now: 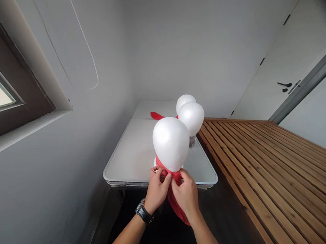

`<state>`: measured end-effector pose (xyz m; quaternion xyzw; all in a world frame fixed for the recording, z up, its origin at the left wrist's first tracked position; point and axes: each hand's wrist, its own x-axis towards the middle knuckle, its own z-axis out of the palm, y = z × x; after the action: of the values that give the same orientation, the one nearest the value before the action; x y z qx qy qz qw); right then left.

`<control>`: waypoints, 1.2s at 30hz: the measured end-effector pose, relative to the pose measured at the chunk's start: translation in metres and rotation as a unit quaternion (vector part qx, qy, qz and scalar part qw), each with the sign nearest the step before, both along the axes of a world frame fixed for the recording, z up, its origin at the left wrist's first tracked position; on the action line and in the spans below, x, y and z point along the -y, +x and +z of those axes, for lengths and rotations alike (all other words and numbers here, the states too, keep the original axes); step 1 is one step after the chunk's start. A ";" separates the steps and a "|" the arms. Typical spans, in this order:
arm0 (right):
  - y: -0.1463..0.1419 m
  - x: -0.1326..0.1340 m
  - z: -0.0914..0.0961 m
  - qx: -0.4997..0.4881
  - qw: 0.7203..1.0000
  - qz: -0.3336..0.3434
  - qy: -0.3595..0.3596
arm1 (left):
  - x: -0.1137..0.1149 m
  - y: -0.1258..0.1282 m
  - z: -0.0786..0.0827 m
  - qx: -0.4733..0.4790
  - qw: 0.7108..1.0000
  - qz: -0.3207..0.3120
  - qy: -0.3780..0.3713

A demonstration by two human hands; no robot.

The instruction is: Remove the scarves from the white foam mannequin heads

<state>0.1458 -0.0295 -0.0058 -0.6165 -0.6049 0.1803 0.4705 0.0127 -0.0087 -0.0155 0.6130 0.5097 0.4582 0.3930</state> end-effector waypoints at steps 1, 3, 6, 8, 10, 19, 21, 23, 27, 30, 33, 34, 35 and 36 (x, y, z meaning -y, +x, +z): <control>-0.004 0.000 0.001 -0.015 1.000 0.018 0.010 | 0.000 0.000 0.000 -0.005 1.000 0.017 -0.004; -0.007 0.001 0.002 -0.059 0.997 0.036 0.017 | 0.000 0.001 0.003 -0.016 0.999 0.033 -0.012; -0.008 0.001 -0.002 -0.133 0.990 0.050 -0.004 | 0.004 0.003 0.009 -0.041 0.999 0.031 -0.018; -0.006 0.001 -0.006 -0.197 0.977 0.083 -0.027 | 0.008 0.005 0.014 -0.064 0.997 0.031 -0.024; -0.003 -0.001 -0.012 -0.281 0.951 0.120 -0.056 | 0.013 0.007 0.017 -0.092 0.995 0.035 -0.028; -0.002 -0.016 -0.022 -0.496 0.855 0.075 -0.133 | 0.014 0.002 0.013 -0.112 0.992 0.048 -0.014; 0.004 -0.016 -0.018 -0.519 0.834 0.096 -0.164 | 0.016 0.002 0.012 -0.102 0.993 0.058 -0.007; 0.008 -0.016 -0.016 -0.508 0.830 0.110 -0.203 | 0.019 0.004 0.011 -0.088 0.994 0.061 -0.003; 0.006 -0.019 -0.015 -0.406 0.868 0.110 -0.264 | 0.021 0.012 0.004 -0.034 0.997 0.076 -0.001; -0.003 -0.025 -0.015 -0.370 0.887 0.105 -0.255 | 0.018 0.018 -0.004 -0.019 0.996 0.091 0.001; -0.008 -0.030 -0.015 -0.380 0.881 0.099 -0.264 | 0.014 0.019 -0.010 -0.008 0.996 0.093 0.002; -0.008 -0.031 -0.015 -0.389 0.875 0.098 -0.273 | 0.013 0.019 -0.012 0.002 0.995 0.095 -0.002; -0.007 -0.031 -0.015 -0.399 0.868 0.098 -0.278 | 0.013 0.019 -0.013 0.016 0.995 0.097 -0.007; -0.006 -0.031 -0.015 -0.408 0.864 0.098 -0.279 | 0.013 0.019 -0.013 0.031 0.994 0.101 -0.011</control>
<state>0.1399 0.0014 -0.0212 -0.5310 -0.3411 0.6222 0.4632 0.0316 -0.0216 -0.0290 0.5395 0.5616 0.5085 0.3673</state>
